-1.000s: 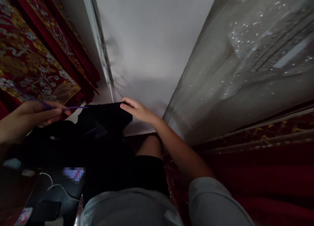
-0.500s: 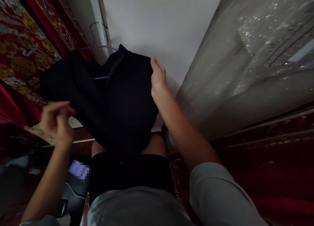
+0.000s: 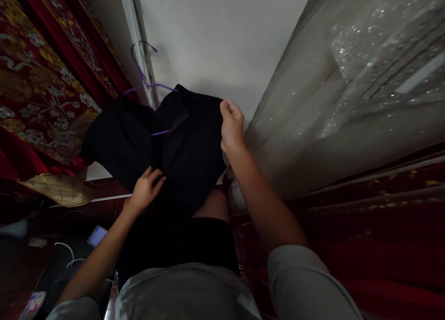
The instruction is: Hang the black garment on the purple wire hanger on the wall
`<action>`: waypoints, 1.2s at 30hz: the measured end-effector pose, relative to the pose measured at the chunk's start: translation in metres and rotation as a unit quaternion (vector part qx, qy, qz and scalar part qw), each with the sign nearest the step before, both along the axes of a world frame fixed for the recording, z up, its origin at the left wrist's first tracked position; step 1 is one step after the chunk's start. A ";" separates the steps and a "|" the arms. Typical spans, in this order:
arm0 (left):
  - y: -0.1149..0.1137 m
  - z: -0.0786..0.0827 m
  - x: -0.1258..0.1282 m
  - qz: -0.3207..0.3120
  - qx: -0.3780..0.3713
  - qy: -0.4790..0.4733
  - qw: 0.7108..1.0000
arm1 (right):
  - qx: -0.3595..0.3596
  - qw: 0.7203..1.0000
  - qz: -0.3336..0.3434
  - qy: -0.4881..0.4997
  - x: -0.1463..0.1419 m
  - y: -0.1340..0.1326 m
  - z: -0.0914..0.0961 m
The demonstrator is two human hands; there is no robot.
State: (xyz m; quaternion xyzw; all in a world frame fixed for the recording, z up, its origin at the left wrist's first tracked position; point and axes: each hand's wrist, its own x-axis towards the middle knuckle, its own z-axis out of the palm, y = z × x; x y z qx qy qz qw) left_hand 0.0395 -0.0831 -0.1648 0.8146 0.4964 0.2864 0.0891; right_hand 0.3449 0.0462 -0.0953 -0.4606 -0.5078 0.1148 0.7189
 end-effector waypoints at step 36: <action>-0.052 -0.045 0.049 0.103 -0.040 -0.522 0.846 | -0.324 0.851 0.366 0.193 -0.144 -0.167 -0.091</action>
